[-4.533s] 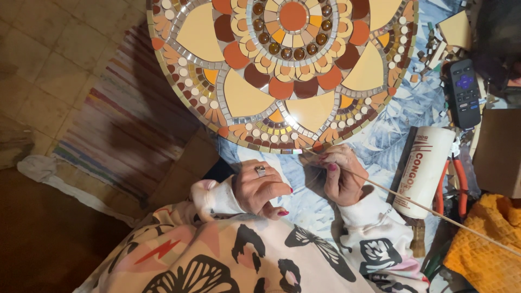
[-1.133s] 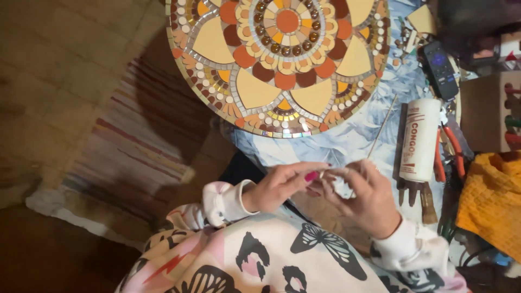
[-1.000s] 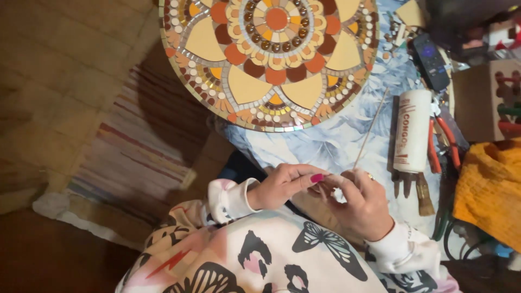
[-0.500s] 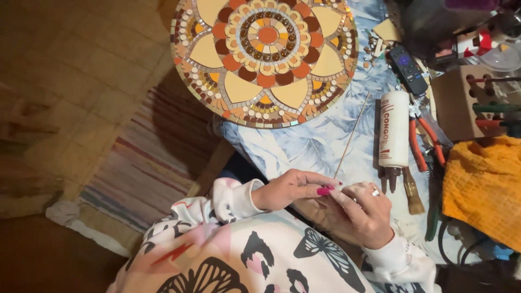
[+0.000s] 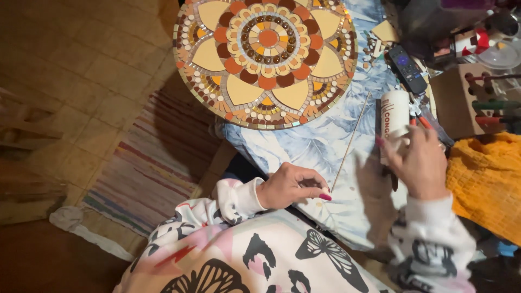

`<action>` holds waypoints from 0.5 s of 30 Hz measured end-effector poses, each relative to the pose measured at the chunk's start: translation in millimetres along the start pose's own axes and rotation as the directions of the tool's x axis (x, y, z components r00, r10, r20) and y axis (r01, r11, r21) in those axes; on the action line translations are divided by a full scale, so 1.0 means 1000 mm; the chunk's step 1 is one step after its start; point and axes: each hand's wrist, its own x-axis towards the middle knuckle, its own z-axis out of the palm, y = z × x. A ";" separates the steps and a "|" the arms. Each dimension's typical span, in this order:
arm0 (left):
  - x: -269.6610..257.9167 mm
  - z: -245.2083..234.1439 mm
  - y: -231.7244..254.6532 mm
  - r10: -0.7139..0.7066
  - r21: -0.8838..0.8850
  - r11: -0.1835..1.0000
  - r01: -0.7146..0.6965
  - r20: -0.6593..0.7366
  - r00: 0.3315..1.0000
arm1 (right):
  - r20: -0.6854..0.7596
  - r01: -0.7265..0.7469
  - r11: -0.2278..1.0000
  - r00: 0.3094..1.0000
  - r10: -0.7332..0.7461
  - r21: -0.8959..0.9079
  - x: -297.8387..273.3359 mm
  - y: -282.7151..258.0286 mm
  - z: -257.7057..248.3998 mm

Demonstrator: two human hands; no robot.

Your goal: Apply glue to individual mosaic pieces and place them onto a decorative mandala board.

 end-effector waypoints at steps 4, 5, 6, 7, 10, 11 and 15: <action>0.001 -0.004 0.006 0.303 0.421 0.869 -0.260 -0.037 0.952 | 0.048 -0.272 0.866 0.946 0.321 -0.420 0.026 0.034 0.023; 0.001 -0.006 0.004 0.301 0.417 0.871 -0.262 -0.031 0.953 | 0.047 -0.279 0.863 0.943 0.328 -0.422 0.032 0.032 0.022; 0.000 -0.007 0.002 0.357 0.504 0.811 -0.298 -0.022 0.934 | 0.073 -0.287 0.836 0.930 0.360 -0.467 0.037 0.031 0.020; -0.001 -0.008 0.000 0.411 0.585 0.741 -0.330 -0.007 0.912 | 0.098 -0.292 0.808 0.915 0.393 -0.512 0.041 0.029 0.019; 0.003 -0.014 0.001 0.526 0.672 0.622 -0.403 0.023 0.850 | 0.288 -0.376 0.764 0.767 0.574 -0.524 0.053 0.032 0.016; 0.003 -0.015 0.002 0.522 0.663 0.628 -0.408 0.030 0.852 | 0.286 -0.386 0.756 0.758 0.586 -0.528 0.049 0.045 0.020; 0.009 -0.018 0.014 0.642 0.749 0.522 -0.407 -0.030 0.766 | 0.261 -0.374 0.855 0.839 0.477 -0.360 0.034 0.072 0.009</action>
